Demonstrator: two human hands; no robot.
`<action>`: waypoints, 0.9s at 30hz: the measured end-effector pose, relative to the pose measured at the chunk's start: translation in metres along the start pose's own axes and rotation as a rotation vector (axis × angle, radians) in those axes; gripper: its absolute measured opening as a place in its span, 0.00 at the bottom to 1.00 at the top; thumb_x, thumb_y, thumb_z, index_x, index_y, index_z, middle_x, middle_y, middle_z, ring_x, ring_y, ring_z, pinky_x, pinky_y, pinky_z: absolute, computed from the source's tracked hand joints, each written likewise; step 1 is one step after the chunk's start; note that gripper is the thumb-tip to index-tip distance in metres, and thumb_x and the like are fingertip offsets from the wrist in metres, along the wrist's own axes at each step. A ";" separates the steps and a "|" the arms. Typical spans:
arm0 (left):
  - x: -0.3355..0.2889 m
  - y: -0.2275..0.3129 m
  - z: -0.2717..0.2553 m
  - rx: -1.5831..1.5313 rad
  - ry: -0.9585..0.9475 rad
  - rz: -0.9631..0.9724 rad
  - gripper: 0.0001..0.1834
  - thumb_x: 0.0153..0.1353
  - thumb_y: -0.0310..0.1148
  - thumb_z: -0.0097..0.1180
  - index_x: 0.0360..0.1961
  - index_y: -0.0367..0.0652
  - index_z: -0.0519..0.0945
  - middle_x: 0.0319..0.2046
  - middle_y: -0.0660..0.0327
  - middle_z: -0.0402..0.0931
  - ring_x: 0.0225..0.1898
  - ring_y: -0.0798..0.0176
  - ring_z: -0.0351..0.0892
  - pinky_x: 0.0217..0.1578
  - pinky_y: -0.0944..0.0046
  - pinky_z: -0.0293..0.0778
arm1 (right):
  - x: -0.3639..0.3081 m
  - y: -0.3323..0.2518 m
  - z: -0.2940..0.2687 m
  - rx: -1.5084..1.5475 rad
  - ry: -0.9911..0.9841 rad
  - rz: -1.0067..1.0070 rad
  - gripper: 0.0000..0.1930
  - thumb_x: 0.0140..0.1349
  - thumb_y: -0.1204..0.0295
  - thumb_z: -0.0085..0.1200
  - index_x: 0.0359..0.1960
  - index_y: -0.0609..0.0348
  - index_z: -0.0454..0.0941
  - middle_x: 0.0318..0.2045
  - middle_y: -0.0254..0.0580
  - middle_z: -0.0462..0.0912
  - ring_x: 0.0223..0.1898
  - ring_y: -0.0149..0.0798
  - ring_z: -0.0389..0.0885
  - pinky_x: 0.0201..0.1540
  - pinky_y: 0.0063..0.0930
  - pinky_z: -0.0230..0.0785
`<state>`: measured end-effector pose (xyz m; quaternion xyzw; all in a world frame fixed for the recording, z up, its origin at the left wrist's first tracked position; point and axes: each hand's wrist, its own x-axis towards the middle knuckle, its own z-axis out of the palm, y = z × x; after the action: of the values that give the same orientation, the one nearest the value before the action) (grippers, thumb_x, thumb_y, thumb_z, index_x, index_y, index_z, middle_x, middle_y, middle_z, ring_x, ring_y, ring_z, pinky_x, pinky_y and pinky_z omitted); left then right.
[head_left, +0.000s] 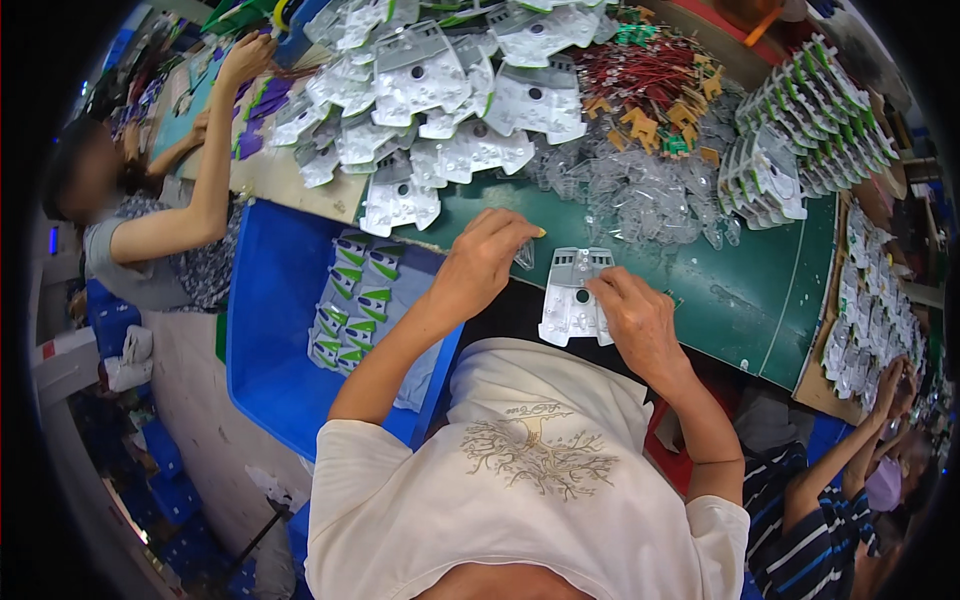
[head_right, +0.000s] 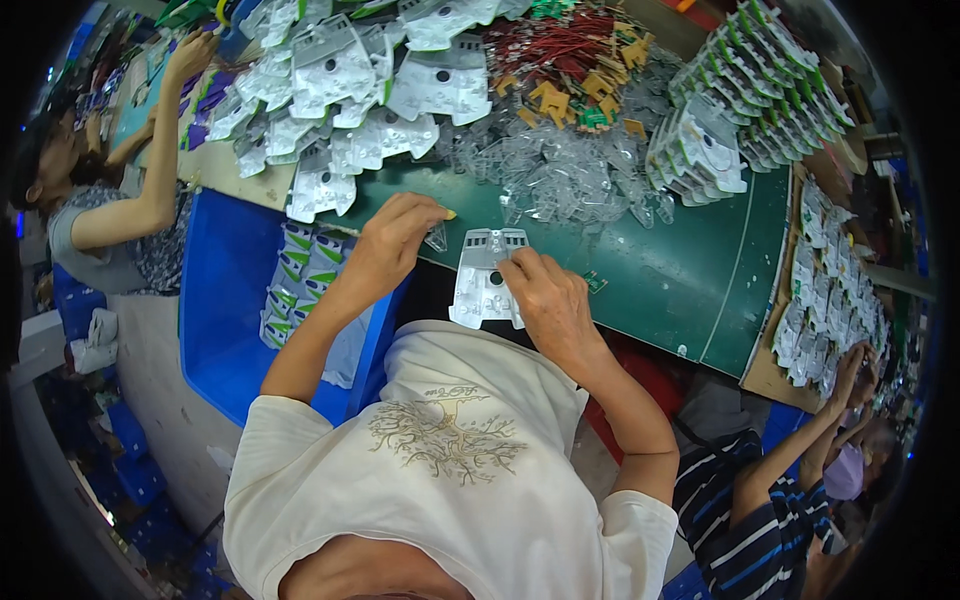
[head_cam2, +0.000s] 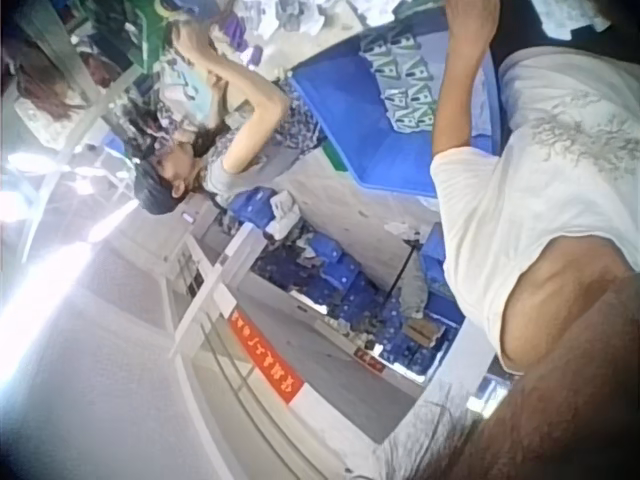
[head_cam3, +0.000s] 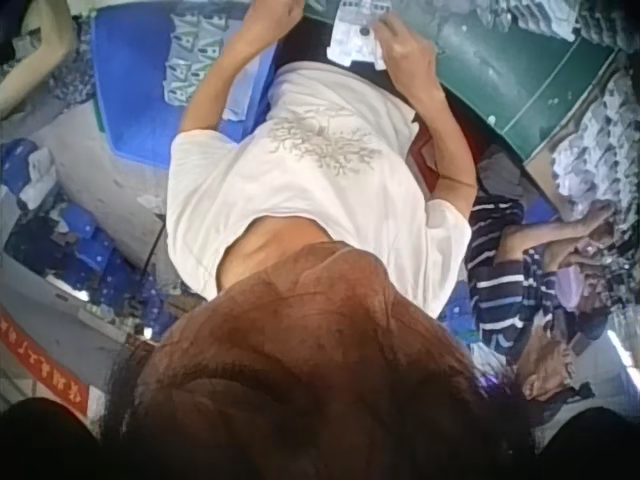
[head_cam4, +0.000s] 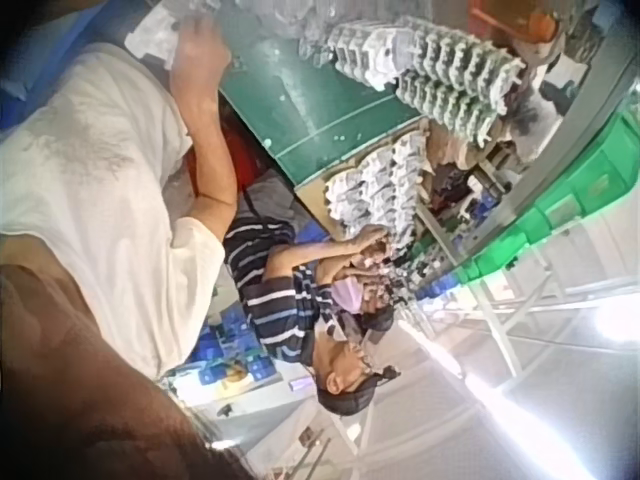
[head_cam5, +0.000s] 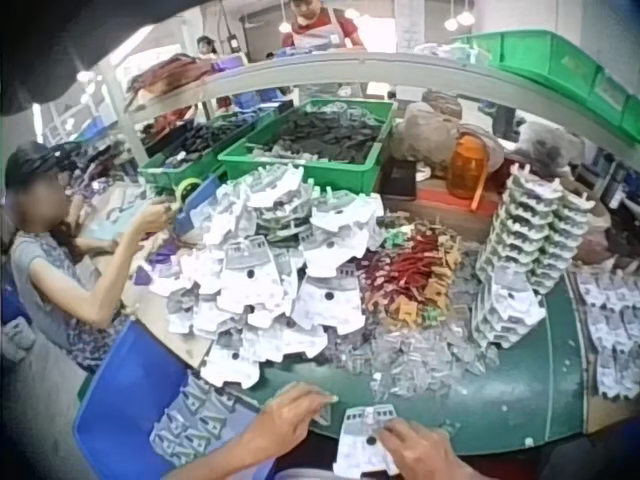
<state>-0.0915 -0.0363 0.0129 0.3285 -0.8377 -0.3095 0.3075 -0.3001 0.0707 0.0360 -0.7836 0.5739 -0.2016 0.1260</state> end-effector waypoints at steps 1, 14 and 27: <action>0.002 -0.002 0.000 0.098 -0.004 0.067 0.14 0.47 0.18 0.56 0.38 0.37 0.78 0.36 0.54 0.75 0.38 0.51 0.74 0.38 0.57 0.70 | 0.001 0.001 0.001 0.016 0.011 -0.009 0.13 0.45 0.83 0.53 0.35 0.63 0.77 0.33 0.40 0.75 0.31 0.41 0.78 0.28 0.33 0.73; -0.023 0.017 0.002 0.239 -0.032 0.006 0.13 0.48 0.20 0.58 0.38 0.37 0.76 0.35 0.54 0.74 0.36 0.51 0.74 0.37 0.57 0.71 | 0.006 0.009 0.001 0.059 -0.034 -0.058 0.12 0.47 0.82 0.51 0.36 0.60 0.76 0.33 0.39 0.74 0.31 0.42 0.78 0.29 0.36 0.72; -0.007 0.025 0.025 0.303 -0.204 0.377 0.14 0.48 0.24 0.56 0.38 0.34 0.79 0.38 0.56 0.75 0.46 0.55 0.76 0.45 0.59 0.72 | 0.007 0.022 0.009 0.065 0.087 -0.139 0.10 0.46 0.80 0.53 0.34 0.60 0.76 0.28 0.38 0.77 0.28 0.39 0.79 0.26 0.31 0.71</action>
<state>-0.1139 -0.0082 0.0132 0.1758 -0.9476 -0.1493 0.2211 -0.3132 0.0570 0.0199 -0.8077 0.5161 -0.2621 0.1119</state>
